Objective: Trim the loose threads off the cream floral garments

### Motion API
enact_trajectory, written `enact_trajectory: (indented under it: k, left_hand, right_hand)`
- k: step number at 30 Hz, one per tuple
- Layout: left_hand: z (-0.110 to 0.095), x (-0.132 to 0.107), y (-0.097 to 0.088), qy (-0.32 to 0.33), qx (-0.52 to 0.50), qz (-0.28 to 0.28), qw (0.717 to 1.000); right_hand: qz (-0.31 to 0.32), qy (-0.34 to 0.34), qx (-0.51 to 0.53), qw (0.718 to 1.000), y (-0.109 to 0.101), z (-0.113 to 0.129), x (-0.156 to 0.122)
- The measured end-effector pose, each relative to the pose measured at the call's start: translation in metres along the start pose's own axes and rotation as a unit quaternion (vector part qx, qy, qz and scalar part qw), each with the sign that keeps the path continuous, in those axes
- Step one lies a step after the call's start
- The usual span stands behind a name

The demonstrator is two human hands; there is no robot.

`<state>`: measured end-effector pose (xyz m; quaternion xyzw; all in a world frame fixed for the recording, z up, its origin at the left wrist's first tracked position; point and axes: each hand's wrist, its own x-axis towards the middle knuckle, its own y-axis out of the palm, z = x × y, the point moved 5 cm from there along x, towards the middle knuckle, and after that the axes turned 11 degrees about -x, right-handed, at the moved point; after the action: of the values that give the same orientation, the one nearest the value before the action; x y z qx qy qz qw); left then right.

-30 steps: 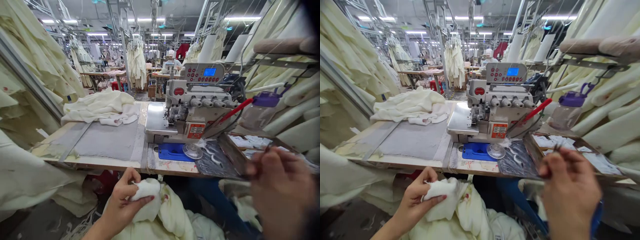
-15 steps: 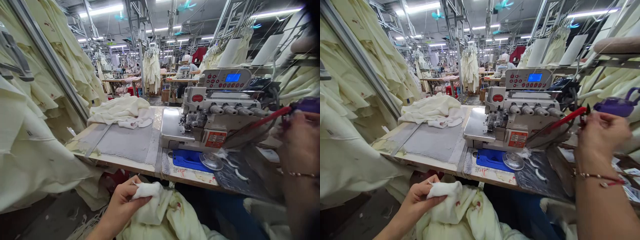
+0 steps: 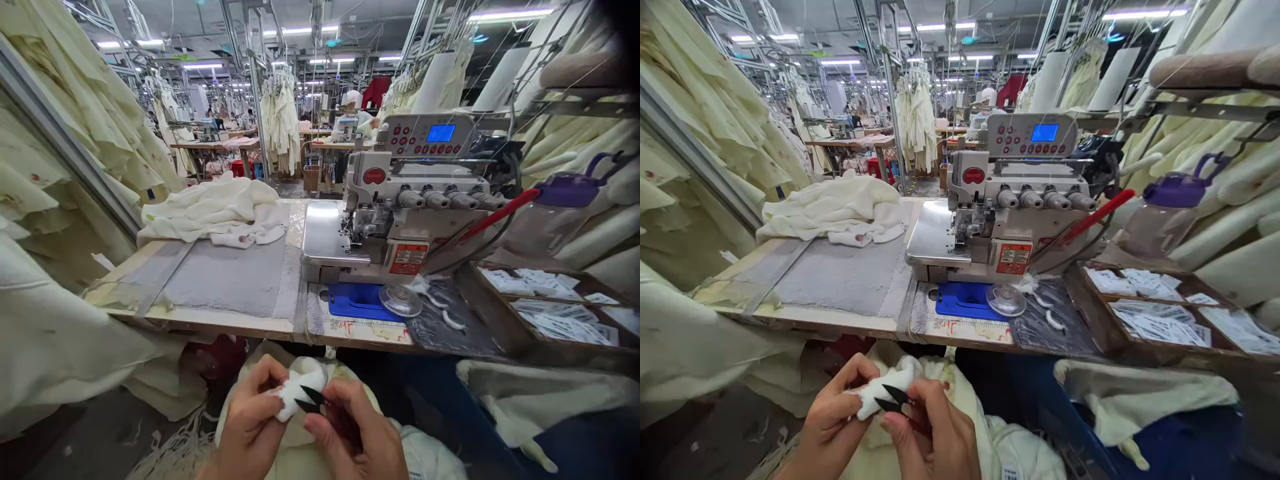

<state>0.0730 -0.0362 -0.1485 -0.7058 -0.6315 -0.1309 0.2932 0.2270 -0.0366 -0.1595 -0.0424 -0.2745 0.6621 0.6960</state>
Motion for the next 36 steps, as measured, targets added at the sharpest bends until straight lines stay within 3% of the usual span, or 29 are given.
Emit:
enact_trajectory:
  k: [6,10,20,25,28,29,31,33,34,36]
  left_hand:
    - [-0.002,-0.003,0.0,0.0,0.009,-0.002,1.0]
    - [-0.003,-0.005,0.001,-0.012,0.001,0.01,1.0]
    - [-0.004,-0.006,0.006,-0.019,0.021,0.018,0.999]
    - [-0.01,-0.009,0.006,0.009,0.044,0.025,0.999]
    - [-0.007,-0.007,0.005,-0.015,0.032,0.037,0.999]
    - [-0.004,-0.006,0.004,-0.037,0.019,0.035,0.999]
    - [0.004,-0.005,-0.002,-0.089,-0.03,0.0,0.996]
    - [0.012,-0.004,-0.006,-0.134,-0.084,-0.041,0.987]
    - [0.015,-0.005,-0.007,-0.148,-0.103,-0.05,0.982]
    - [0.016,-0.006,-0.006,-0.156,-0.113,-0.053,0.98]
  right_hand:
    - [0.027,-0.126,-0.065,0.99,-0.01,0.01,0.011]
    - [0.005,-0.214,-0.13,0.968,-0.011,0.018,0.01]
    - [0.0,-0.257,-0.152,0.954,-0.015,0.018,0.01]
    - [0.014,-0.219,-0.089,0.971,-0.005,0.011,0.002]
    - [-0.089,-0.073,0.069,0.991,-0.042,-0.003,0.014]
    - [-0.138,-0.004,0.16,0.977,-0.062,-0.011,0.022]
    - [-0.183,0.09,0.351,0.914,-0.097,-0.02,0.039]
    - [-0.213,0.119,0.403,0.882,-0.122,-0.021,0.052]
    - [-0.225,0.123,0.374,0.891,-0.127,-0.019,0.054]
    - [-0.17,0.101,0.258,0.946,-0.11,-0.008,0.048]
